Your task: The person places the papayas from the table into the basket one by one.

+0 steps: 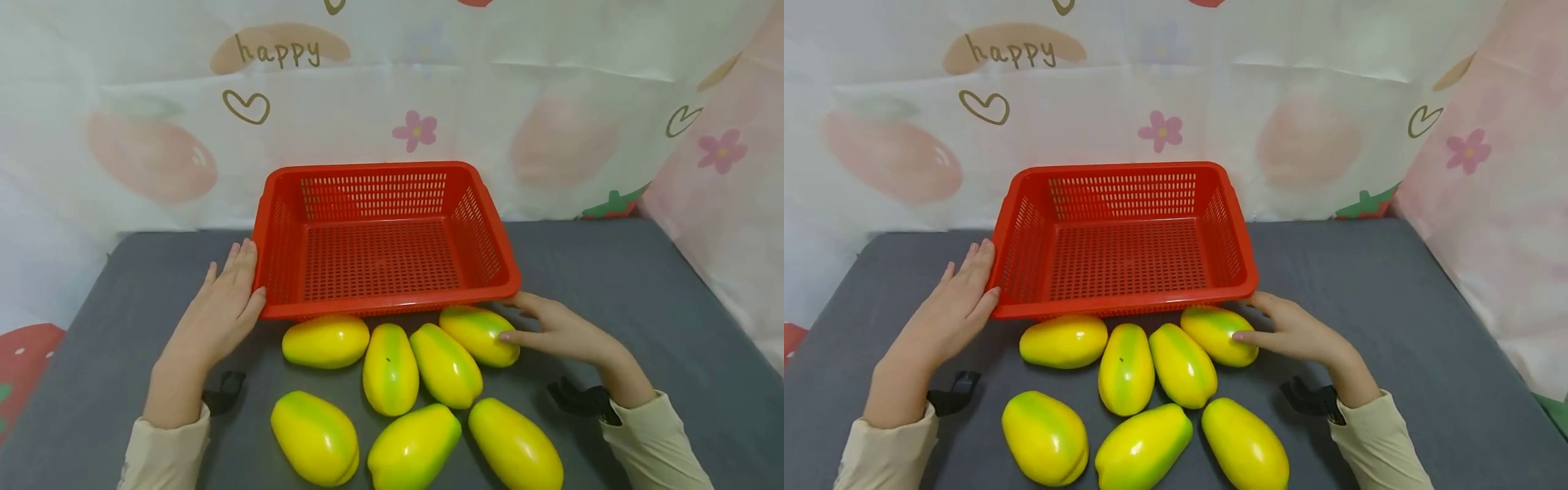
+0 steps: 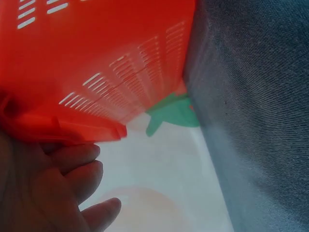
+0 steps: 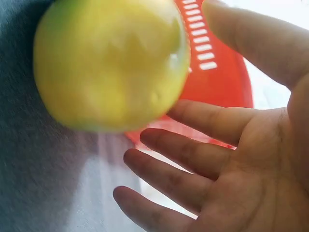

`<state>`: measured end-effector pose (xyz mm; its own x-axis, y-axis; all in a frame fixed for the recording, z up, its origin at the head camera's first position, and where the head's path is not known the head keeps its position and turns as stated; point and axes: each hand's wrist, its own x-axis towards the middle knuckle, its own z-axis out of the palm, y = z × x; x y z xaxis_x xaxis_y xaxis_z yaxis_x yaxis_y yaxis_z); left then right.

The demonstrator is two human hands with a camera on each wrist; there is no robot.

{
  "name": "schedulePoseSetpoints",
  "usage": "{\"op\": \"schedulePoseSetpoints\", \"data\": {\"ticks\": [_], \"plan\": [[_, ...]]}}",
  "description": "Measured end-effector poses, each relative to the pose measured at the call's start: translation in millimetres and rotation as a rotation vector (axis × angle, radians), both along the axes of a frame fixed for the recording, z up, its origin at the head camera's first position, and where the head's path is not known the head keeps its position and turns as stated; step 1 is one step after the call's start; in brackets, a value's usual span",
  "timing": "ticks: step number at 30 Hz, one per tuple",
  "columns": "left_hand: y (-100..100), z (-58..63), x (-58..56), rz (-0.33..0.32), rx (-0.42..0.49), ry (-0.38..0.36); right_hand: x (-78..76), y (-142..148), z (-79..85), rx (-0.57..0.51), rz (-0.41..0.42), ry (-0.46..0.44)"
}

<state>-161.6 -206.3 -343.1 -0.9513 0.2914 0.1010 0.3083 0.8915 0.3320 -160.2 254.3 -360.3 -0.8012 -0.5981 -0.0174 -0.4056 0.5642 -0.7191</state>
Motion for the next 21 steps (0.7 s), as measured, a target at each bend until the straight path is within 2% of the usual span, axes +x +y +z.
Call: {"op": "schedulePoseSetpoints", "data": {"ticks": [6, 15, 21], "plan": [[0.3, 0.6, -1.2, -0.007, 0.011, -0.011, -0.1, -6.2, -7.1, -0.025, 0.026, -0.011], [1.5, 2.4, 0.6, 0.002, 0.015, -0.006, -2.3, -11.1, -10.5, -0.02, 0.017, -0.09], [2.5, -2.4, 1.3, 0.005, 0.027, 0.036, -4.9, 0.0, -8.8, -0.01, 0.016, -0.146]]}}
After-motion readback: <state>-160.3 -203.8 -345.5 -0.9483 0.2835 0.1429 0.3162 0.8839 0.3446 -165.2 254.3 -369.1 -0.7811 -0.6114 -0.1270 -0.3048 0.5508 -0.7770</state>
